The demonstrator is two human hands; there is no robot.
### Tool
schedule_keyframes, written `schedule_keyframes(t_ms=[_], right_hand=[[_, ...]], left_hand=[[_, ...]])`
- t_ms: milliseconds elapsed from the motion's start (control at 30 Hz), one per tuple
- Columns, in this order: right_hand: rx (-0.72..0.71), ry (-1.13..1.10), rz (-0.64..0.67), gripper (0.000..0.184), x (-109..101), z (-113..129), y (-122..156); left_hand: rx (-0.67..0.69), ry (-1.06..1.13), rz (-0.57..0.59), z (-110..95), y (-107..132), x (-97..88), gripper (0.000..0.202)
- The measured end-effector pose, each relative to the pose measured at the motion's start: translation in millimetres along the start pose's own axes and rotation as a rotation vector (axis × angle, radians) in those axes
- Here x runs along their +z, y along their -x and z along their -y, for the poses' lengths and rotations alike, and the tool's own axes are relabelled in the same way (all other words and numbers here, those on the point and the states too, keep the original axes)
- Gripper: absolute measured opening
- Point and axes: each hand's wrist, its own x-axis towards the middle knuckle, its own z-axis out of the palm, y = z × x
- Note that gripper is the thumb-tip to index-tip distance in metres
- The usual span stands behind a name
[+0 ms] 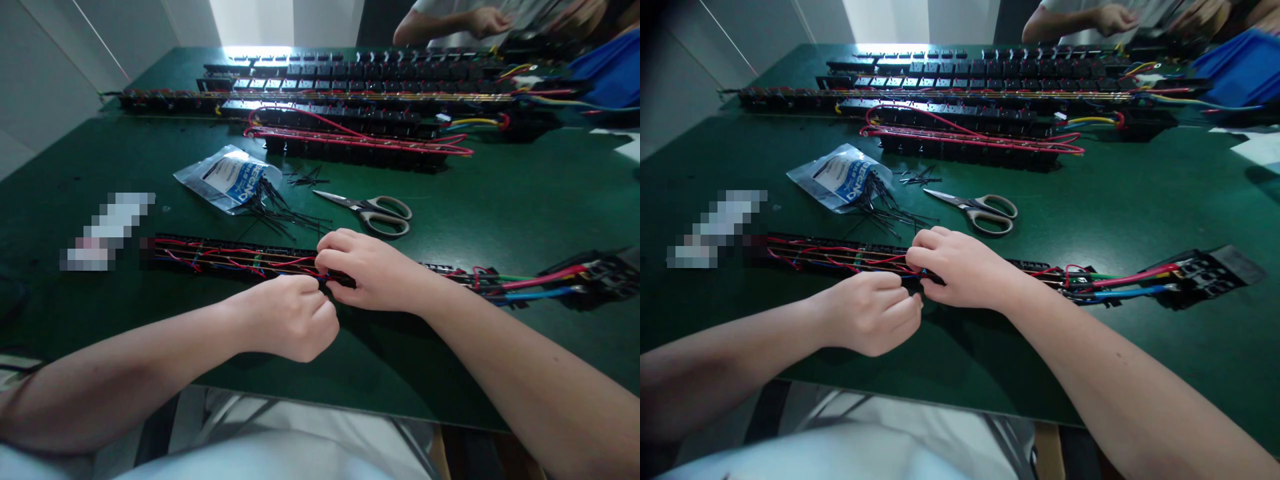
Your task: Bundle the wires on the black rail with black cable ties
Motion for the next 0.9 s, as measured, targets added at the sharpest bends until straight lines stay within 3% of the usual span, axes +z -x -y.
schedule_keyframes(t_ms=[200,533,900], right_hand=[[-0.001,0.047,0.007,0.009,-0.4,-0.8,-0.8],[0.035,-0.08,-0.045,0.009,1.1,-0.8,0.0],[0.028,-0.08,-0.044,0.01,0.9,-1.0,0.7]], left_hand=[[-0.022,0.041,0.013,0.7,-0.9,2.1,0.028],[-0.208,0.019,-0.099,12.8,10.1,-2.9,0.029],[-0.107,0.052,-0.062,10.5,5.1,-3.8,0.032]])
